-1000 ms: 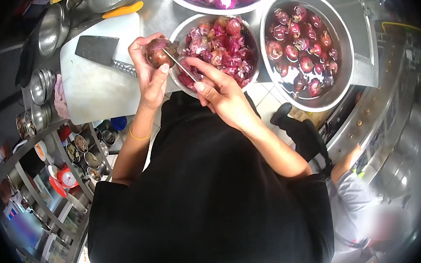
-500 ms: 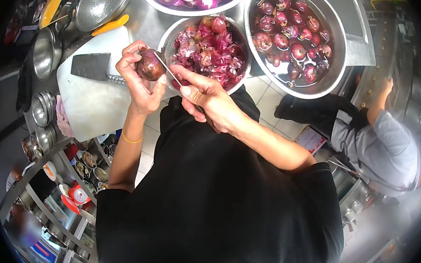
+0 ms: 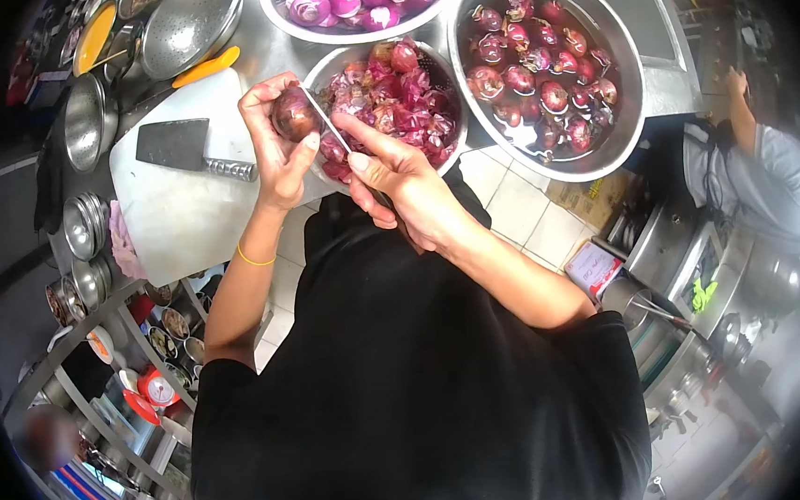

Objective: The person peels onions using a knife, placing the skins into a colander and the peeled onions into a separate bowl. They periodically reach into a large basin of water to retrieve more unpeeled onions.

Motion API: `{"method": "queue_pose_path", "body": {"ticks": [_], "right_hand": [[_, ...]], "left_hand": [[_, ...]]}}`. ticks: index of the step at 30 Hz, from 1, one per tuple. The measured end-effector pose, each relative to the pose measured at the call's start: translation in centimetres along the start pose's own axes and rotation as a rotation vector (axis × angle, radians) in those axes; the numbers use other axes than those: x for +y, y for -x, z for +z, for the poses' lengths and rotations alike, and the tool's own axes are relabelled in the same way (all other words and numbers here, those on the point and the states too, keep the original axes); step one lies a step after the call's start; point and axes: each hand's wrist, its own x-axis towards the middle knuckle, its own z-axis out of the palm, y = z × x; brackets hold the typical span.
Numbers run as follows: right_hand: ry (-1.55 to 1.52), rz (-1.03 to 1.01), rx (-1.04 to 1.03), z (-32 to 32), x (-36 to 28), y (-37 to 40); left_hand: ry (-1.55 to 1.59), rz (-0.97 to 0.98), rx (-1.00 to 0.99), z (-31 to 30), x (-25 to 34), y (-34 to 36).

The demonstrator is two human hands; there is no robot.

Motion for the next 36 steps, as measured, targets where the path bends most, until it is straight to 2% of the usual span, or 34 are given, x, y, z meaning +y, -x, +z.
{"method": "queue_pose_path", "body": {"ticks": [8, 10, 13, 20, 25, 26, 28, 29, 31, 33, 36], "right_hand": [[0.006, 0.009, -0.013, -0.1, -0.1, 0.1], [-0.035, 0.031, -0.017, -0.4, -0.4, 0.0], [-0.056, 0.050, -0.019, -0.4, -0.7, -0.2], [-0.056, 0.022, -0.011, -0.3, -0.8, -1.1], [-0.182, 0.082, -0.139, -0.9, -0.9, -1.3], [-0.182, 0.079, -0.139, -0.8, -1.0, -1.4], [-0.122, 0.026, -0.093, -0.5, -1.0, -1.5], [-0.125, 0.025, -0.093, -0.6, -1.0, -1.6], [-0.032, -0.020, -0.078, -1.0, -1.0, -2.0], [-0.081, 0.023, -0.104, -1.3, -1.0, -2.0], [-0.189, 0.119, -0.177, -1.9, -1.3, -2.1]], "left_hand": [[-0.041, 0.029, -0.049, 0.2, 0.7, -0.7], [-0.250, 0.169, -0.176, -0.1, 0.7, -0.9], [-0.320, 0.265, -0.192, 0.0, 0.7, -1.0], [-0.407, 0.307, -0.213, -0.4, 1.3, -2.2], [-0.572, 0.492, -0.343, -1.3, 1.3, -3.2], [-0.572, 0.494, -0.345, -1.2, 1.5, -3.3], [-0.431, 0.311, -0.238, -0.4, 2.0, -2.9], [-0.431, 0.310, -0.241, -0.1, 2.1, -2.8], [-0.318, 0.187, -0.163, 0.3, 2.0, -2.6], [-0.320, 0.185, -0.144, 0.4, 1.8, -2.4], [-0.527, 0.394, -0.288, -0.6, 1.6, -2.8]]}}
